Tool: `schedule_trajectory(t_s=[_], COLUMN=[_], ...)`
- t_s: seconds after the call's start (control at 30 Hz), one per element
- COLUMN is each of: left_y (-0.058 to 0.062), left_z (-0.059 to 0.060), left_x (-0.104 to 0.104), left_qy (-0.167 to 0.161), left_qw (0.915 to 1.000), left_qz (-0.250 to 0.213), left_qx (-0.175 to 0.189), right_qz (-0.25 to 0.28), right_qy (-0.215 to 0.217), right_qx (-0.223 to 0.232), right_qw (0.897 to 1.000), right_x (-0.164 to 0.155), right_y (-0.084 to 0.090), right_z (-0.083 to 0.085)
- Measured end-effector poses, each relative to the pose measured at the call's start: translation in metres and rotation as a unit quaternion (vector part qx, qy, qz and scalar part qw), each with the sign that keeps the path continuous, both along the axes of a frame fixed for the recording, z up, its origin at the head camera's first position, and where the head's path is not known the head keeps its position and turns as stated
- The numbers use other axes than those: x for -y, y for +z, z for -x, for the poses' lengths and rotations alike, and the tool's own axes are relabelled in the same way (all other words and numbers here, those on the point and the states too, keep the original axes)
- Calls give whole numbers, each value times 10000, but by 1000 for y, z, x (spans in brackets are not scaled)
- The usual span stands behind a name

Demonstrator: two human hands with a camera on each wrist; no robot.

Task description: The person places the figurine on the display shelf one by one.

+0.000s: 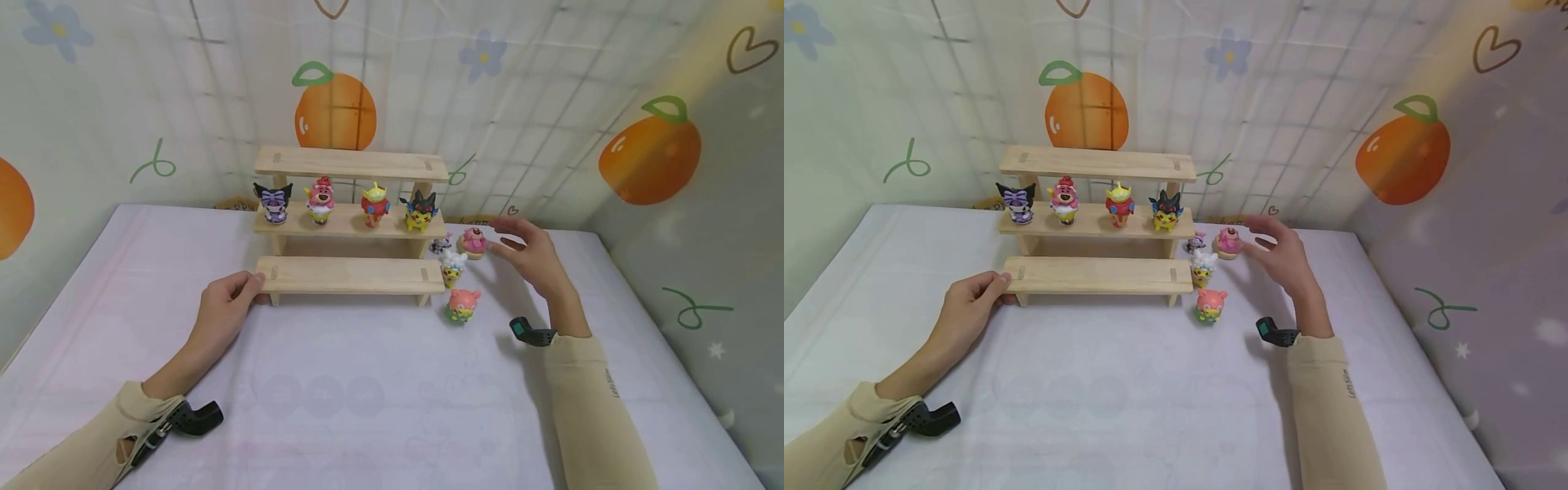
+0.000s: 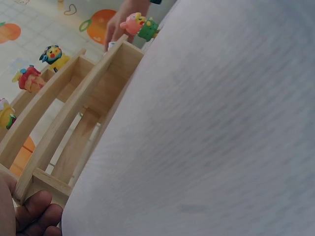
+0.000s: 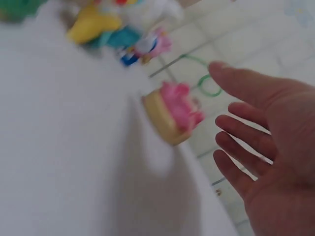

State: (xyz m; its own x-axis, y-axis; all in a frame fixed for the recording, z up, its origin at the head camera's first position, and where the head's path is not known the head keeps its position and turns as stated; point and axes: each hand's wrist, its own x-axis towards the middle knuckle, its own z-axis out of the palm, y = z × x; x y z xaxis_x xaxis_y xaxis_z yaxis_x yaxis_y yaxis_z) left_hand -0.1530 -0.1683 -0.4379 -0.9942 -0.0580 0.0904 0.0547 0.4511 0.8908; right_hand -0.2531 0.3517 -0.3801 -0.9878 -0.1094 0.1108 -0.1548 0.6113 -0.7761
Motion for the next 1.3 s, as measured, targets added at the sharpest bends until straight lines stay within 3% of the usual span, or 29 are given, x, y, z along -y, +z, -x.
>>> schedule_trajectory(t_s=[0.2,0.37,0.63,1.1,1.3], left_y=[-1,-1,-1,-2,-1], left_z=[1,1,1,3,2], left_x=[-1,-2,-4,-2,0], left_qy=[3,-10,-23,44,49], left_qw=[10000,10000,9999,10000,9999], left_qz=[-20,-77,-104,-60,-84], left_qx=[24,18,41,46,109], right_qz=[3,-320,-730,-782,-663], right_qy=[444,398,219,-224,-472], right_qx=[326,435,250,166,-42], right_qw=[9985,9977,9968,9965,9967], right_x=[-2,0,8,14,9], right_y=[-23,-30,-27,-31,-22], right_z=[9,11,12,14,8])
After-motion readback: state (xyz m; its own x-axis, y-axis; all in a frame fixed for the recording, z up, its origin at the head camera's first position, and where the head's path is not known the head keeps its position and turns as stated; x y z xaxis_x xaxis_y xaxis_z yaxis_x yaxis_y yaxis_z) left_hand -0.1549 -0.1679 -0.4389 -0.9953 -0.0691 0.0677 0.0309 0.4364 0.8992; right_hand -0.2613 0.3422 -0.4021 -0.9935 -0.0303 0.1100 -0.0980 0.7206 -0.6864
